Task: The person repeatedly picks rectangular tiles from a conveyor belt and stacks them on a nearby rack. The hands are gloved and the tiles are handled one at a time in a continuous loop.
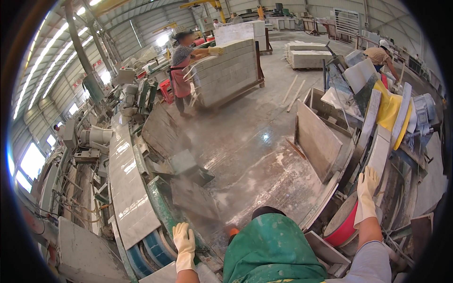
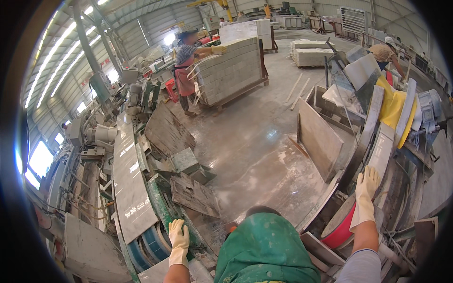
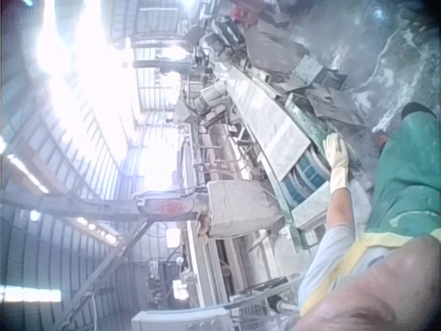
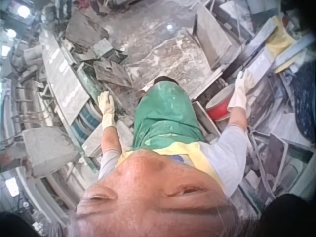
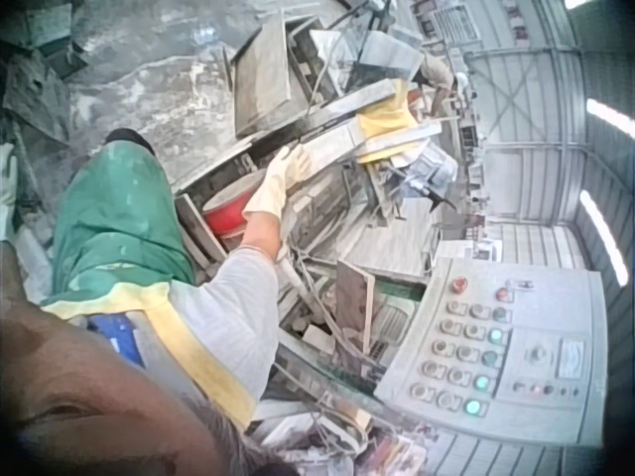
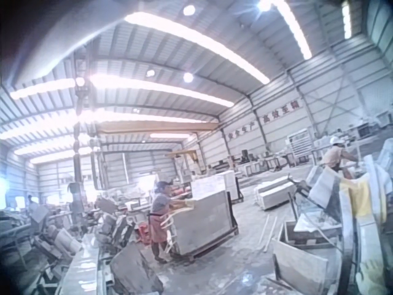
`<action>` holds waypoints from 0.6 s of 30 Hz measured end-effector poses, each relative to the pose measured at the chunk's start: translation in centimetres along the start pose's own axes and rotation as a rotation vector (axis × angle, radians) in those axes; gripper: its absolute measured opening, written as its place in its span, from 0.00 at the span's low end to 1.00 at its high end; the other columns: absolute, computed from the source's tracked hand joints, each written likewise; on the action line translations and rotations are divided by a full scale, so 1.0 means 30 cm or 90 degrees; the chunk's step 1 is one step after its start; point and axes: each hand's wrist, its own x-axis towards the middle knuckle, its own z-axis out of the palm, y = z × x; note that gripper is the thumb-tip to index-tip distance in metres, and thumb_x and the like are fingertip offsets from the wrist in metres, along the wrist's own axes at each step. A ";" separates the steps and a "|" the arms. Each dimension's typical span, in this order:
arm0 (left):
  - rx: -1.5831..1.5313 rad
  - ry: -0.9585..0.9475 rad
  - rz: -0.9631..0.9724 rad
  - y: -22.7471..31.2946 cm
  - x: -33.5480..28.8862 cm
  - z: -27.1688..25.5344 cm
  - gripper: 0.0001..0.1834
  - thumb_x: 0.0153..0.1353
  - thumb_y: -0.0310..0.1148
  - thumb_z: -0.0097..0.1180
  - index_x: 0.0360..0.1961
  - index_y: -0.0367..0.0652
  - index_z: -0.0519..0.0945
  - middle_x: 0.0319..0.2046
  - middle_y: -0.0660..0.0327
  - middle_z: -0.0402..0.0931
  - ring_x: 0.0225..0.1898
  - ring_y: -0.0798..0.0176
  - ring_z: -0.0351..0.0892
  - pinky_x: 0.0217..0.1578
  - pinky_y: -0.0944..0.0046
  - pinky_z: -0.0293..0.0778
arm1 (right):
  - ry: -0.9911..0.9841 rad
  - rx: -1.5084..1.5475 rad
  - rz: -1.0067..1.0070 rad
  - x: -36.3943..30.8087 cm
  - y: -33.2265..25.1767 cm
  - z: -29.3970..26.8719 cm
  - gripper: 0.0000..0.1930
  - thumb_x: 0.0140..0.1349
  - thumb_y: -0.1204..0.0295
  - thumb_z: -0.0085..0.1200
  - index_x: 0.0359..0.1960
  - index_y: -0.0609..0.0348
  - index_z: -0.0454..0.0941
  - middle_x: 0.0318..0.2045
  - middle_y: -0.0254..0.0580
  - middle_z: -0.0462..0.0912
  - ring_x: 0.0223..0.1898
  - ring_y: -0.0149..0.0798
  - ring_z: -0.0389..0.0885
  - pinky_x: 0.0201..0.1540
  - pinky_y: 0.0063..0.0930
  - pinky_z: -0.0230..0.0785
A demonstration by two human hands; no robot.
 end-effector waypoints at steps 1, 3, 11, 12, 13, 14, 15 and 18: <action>0.001 0.000 -0.001 0.002 0.000 -0.001 0.15 0.59 0.28 0.60 0.47 0.36 0.82 0.50 0.46 0.82 0.58 0.41 0.76 0.67 0.43 0.63 | -0.004 0.006 -0.003 -0.004 -0.002 -0.005 0.24 0.70 0.59 0.49 0.64 0.56 0.75 0.65 0.54 0.74 0.68 0.55 0.67 0.74 0.50 0.52; 0.000 -0.003 -0.007 0.006 0.002 -0.004 0.15 0.59 0.28 0.60 0.47 0.36 0.82 0.50 0.46 0.82 0.58 0.41 0.76 0.67 0.43 0.63 | -0.006 0.007 -0.006 -0.013 -0.007 -0.017 0.24 0.70 0.59 0.50 0.64 0.56 0.75 0.65 0.54 0.74 0.68 0.55 0.67 0.74 0.50 0.52; -0.002 -0.004 -0.009 0.015 0.006 -0.012 0.14 0.59 0.28 0.59 0.47 0.36 0.82 0.50 0.46 0.82 0.57 0.40 0.77 0.67 0.43 0.63 | -0.041 0.028 -0.015 -0.046 -0.034 -0.071 0.26 0.69 0.61 0.52 0.67 0.59 0.71 0.67 0.58 0.71 0.70 0.57 0.65 0.75 0.49 0.51; -0.004 -0.003 -0.008 0.015 0.006 -0.012 0.14 0.59 0.28 0.60 0.47 0.36 0.82 0.50 0.46 0.82 0.57 0.40 0.77 0.67 0.43 0.63 | -0.039 0.025 -0.014 -0.050 -0.037 -0.076 0.26 0.69 0.61 0.52 0.67 0.59 0.71 0.67 0.57 0.71 0.70 0.58 0.65 0.75 0.49 0.51; -0.007 -0.004 -0.009 0.014 0.005 -0.012 0.14 0.59 0.27 0.60 0.46 0.37 0.82 0.50 0.46 0.82 0.57 0.40 0.77 0.66 0.43 0.63 | -0.045 0.024 -0.014 -0.053 -0.040 -0.080 0.27 0.69 0.61 0.52 0.67 0.58 0.71 0.67 0.57 0.71 0.70 0.57 0.65 0.75 0.50 0.50; -0.010 -0.005 -0.009 0.013 0.005 -0.012 0.14 0.59 0.27 0.60 0.46 0.37 0.82 0.49 0.47 0.82 0.57 0.40 0.77 0.66 0.43 0.63 | -0.050 0.020 -0.010 -0.057 -0.042 -0.082 0.27 0.69 0.60 0.52 0.67 0.57 0.71 0.68 0.56 0.70 0.70 0.57 0.64 0.75 0.50 0.50; -0.009 -0.001 -0.007 0.012 0.004 -0.011 0.14 0.59 0.27 0.60 0.46 0.37 0.82 0.49 0.47 0.82 0.57 0.40 0.77 0.66 0.42 0.63 | -0.055 0.014 -0.005 -0.060 -0.043 -0.083 0.27 0.69 0.59 0.52 0.68 0.56 0.71 0.68 0.55 0.70 0.70 0.56 0.64 0.75 0.50 0.49; -0.009 0.007 -0.002 0.008 0.003 -0.006 0.13 0.59 0.27 0.60 0.46 0.37 0.82 0.49 0.47 0.82 0.56 0.40 0.77 0.66 0.42 0.64 | -0.049 0.018 -0.009 -0.071 -0.044 -0.082 0.28 0.69 0.60 0.52 0.68 0.56 0.70 0.67 0.55 0.71 0.70 0.57 0.64 0.75 0.51 0.50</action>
